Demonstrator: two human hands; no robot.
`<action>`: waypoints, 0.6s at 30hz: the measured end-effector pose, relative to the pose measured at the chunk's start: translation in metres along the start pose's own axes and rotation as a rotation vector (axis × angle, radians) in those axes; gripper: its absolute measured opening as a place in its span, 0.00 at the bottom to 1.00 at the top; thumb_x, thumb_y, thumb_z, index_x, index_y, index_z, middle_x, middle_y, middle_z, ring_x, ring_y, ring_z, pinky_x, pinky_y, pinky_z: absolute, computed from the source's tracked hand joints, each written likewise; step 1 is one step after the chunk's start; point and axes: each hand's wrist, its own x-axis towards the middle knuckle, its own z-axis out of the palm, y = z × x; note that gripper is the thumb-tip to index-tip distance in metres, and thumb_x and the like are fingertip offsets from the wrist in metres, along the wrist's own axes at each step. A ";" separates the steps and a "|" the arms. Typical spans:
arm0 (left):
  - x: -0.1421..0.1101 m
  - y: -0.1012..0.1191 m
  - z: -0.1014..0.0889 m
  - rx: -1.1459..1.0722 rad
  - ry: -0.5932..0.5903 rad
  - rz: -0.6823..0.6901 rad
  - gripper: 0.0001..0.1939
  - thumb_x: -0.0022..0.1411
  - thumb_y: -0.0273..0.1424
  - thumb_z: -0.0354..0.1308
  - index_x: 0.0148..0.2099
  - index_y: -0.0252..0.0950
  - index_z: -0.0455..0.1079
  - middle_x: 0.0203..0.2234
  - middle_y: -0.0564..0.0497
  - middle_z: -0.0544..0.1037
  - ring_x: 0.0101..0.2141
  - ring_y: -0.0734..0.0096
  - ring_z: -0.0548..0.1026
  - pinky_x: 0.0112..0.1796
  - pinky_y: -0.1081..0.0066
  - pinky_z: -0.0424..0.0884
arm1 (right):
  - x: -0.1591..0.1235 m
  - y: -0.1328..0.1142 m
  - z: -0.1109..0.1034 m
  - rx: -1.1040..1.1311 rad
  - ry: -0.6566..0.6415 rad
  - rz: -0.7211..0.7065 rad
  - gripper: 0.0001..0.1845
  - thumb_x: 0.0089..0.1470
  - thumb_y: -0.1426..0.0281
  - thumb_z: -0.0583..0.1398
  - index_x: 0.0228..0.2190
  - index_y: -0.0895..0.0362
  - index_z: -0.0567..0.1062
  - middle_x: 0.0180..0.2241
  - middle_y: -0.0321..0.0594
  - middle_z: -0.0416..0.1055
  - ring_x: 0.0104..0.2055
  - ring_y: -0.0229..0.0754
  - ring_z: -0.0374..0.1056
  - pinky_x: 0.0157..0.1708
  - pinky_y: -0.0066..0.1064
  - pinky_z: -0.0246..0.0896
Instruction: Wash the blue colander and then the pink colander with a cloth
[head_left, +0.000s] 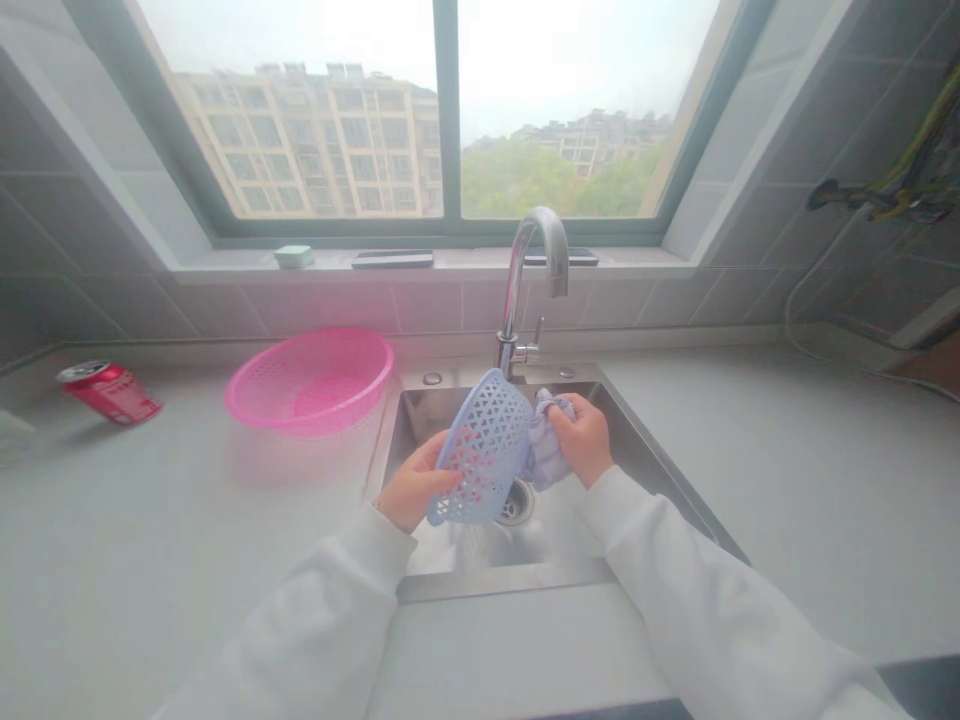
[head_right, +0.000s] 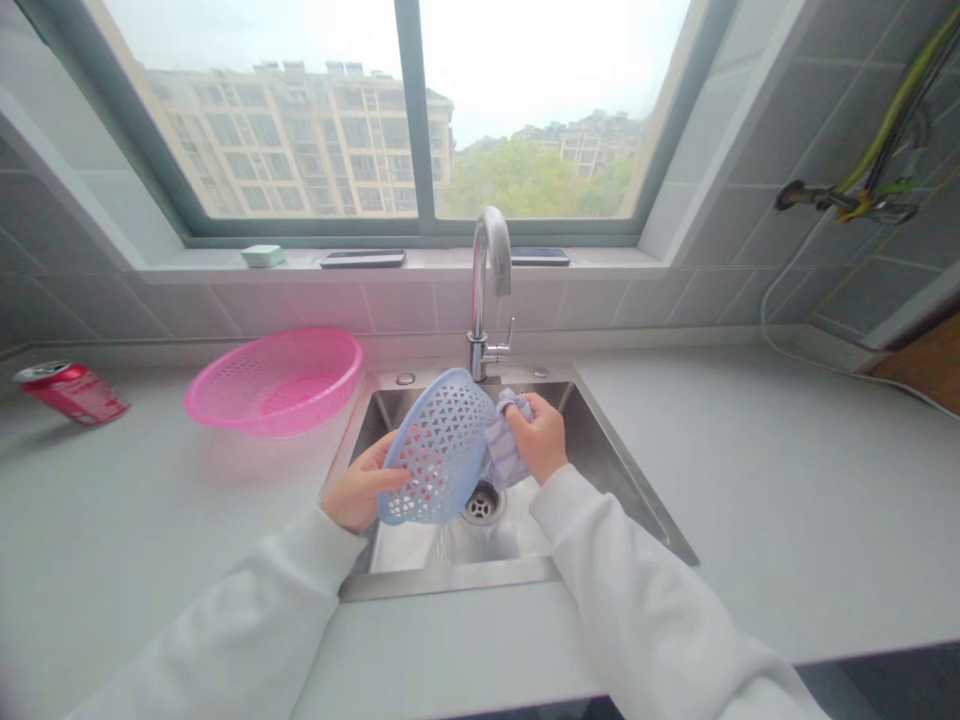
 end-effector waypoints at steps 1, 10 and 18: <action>0.001 -0.001 0.000 0.028 -0.002 -0.016 0.35 0.45 0.30 0.74 0.57 0.38 0.70 0.46 0.42 0.81 0.45 0.51 0.79 0.43 0.58 0.75 | 0.000 0.000 0.000 0.000 -0.007 -0.009 0.16 0.49 0.57 0.58 0.30 0.56 0.78 0.29 0.39 0.77 0.33 0.44 0.70 0.37 0.33 0.64; 0.006 -0.013 0.013 0.188 -0.069 -0.001 0.36 0.51 0.27 0.68 0.63 0.37 0.66 0.50 0.43 0.79 0.51 0.51 0.76 0.50 0.58 0.71 | -0.042 -0.026 0.014 -0.144 -0.253 -0.730 0.07 0.53 0.67 0.60 0.31 0.55 0.78 0.30 0.39 0.76 0.34 0.42 0.71 0.35 0.32 0.63; -0.003 -0.006 0.012 0.527 -0.187 0.063 0.44 0.52 0.18 0.57 0.71 0.44 0.57 0.63 0.48 0.69 0.62 0.50 0.65 0.63 0.54 0.58 | -0.029 -0.022 0.012 -0.430 -0.218 -0.822 0.05 0.55 0.67 0.62 0.33 0.54 0.78 0.31 0.39 0.77 0.34 0.43 0.70 0.34 0.32 0.60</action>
